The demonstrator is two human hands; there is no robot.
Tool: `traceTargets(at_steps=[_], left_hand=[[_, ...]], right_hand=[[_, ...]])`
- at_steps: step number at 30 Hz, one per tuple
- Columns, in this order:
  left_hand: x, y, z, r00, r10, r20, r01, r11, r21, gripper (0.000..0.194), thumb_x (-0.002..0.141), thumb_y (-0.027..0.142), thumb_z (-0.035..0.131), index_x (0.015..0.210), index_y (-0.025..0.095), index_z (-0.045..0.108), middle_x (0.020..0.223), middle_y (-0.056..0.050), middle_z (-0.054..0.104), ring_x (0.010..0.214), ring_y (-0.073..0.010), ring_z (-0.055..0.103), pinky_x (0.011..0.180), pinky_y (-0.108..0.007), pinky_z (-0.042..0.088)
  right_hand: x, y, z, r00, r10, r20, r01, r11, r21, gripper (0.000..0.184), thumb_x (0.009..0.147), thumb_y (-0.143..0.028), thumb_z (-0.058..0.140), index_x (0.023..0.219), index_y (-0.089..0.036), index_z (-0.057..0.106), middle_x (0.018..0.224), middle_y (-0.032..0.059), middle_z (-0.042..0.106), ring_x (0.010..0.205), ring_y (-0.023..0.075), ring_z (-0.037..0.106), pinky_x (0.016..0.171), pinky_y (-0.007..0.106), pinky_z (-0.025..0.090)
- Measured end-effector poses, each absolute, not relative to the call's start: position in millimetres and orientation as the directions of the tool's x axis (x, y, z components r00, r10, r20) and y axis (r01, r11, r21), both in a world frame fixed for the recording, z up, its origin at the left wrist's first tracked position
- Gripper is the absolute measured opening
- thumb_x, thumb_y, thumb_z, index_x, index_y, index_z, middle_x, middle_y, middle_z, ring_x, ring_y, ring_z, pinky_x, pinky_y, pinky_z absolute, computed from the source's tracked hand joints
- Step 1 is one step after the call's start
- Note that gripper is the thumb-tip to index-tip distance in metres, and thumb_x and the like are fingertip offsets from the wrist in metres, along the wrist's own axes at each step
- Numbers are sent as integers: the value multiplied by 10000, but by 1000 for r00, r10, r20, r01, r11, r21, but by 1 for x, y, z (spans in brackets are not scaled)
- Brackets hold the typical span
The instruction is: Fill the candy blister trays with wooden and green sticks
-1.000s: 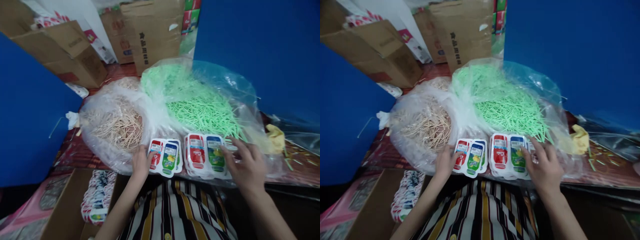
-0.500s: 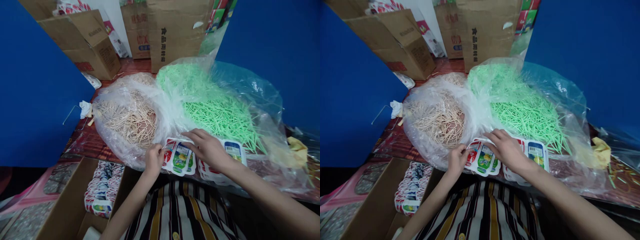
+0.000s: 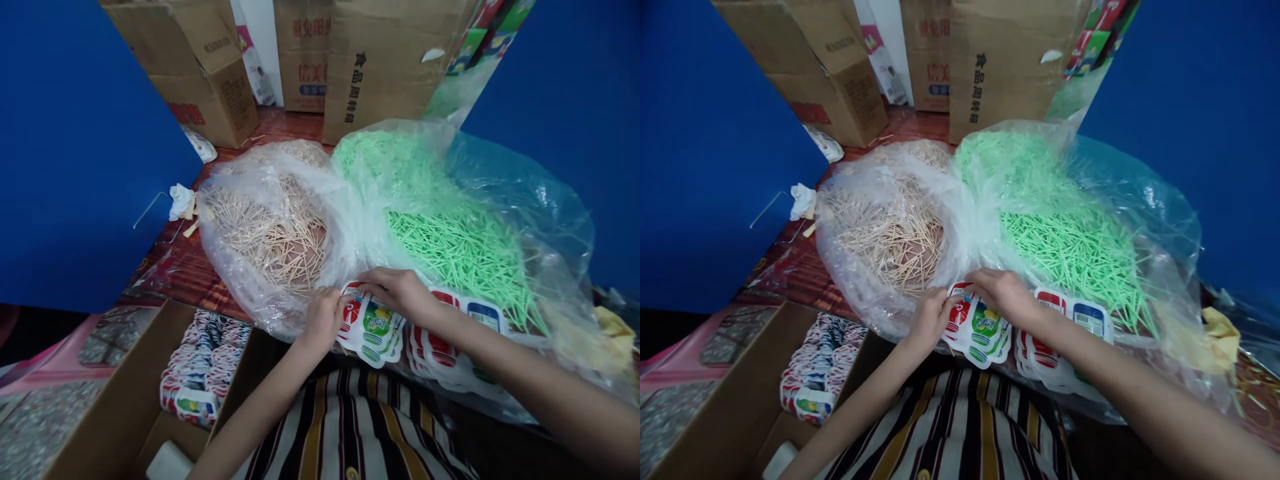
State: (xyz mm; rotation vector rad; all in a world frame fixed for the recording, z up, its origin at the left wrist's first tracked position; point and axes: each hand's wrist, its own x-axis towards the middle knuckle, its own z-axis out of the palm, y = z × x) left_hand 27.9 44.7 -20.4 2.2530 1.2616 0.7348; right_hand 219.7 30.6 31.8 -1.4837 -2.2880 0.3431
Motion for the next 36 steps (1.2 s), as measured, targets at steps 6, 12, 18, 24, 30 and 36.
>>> traceTargets(at_steps=[6, 12, 18, 24, 30, 36], left_hand=[[32, 43, -11, 313, 906, 284, 533, -415, 737, 155, 848, 241, 585, 991, 186, 608, 974, -71, 663, 880, -204, 594, 803, -336, 463], [39, 35, 19, 225, 942, 250, 411, -324, 852, 182, 862, 230, 545, 684, 193, 554, 726, -17, 595, 756, -165, 568, 713, -273, 448], [39, 32, 24, 221, 958, 181, 359, -252, 898, 227, 881, 216, 477, 655, 199, 465, 636, 13, 527, 633, -135, 508, 612, -243, 400], [24, 30, 18, 237, 960, 147, 368, -229, 901, 208, 887, 209, 455, 680, 201, 460, 632, 15, 519, 626, -138, 502, 619, -251, 390], [-13, 19, 8, 162, 987, 18, 229, -55, 972, 75, 891, 240, 476, 837, 198, 507, 716, 19, 596, 661, -128, 548, 649, -237, 431], [-45, 16, 5, 243, 959, 148, 391, -236, 890, 143, 881, 168, 480, 761, 181, 556, 862, -53, 635, 872, -191, 574, 798, -318, 448]], right_hand=[[223, 28, 38, -421, 814, 400, 758, 558, -337, 201, 912, -182, 469, 1023, -193, 637, 1101, 94, 666, 982, 202, 645, 813, 315, 528], [217, 31, 75, -344, 873, 345, 709, 483, -513, 108, 921, -218, 474, 901, -191, 577, 836, 42, 632, 769, 149, 621, 671, 259, 488], [207, 38, 82, -368, 859, 356, 728, 504, -465, 117, 928, -249, 468, 840, -199, 527, 724, 9, 545, 641, 122, 550, 574, 229, 424], [194, 42, 76, -347, 895, 280, 710, 446, -545, 180, 911, -312, 508, 780, -193, 540, 656, -16, 529, 572, 106, 520, 547, 221, 402], [180, 81, 78, -418, 907, 56, 505, 283, -815, 371, 965, -393, 337, 799, -167, 581, 710, 30, 622, 659, 139, 593, 607, 245, 467], [137, 153, 39, -740, 669, 78, 568, 682, -460, 258, 838, -183, 537, 1078, -147, 623, 1048, 106, 622, 966, 214, 578, 885, 366, 444]])
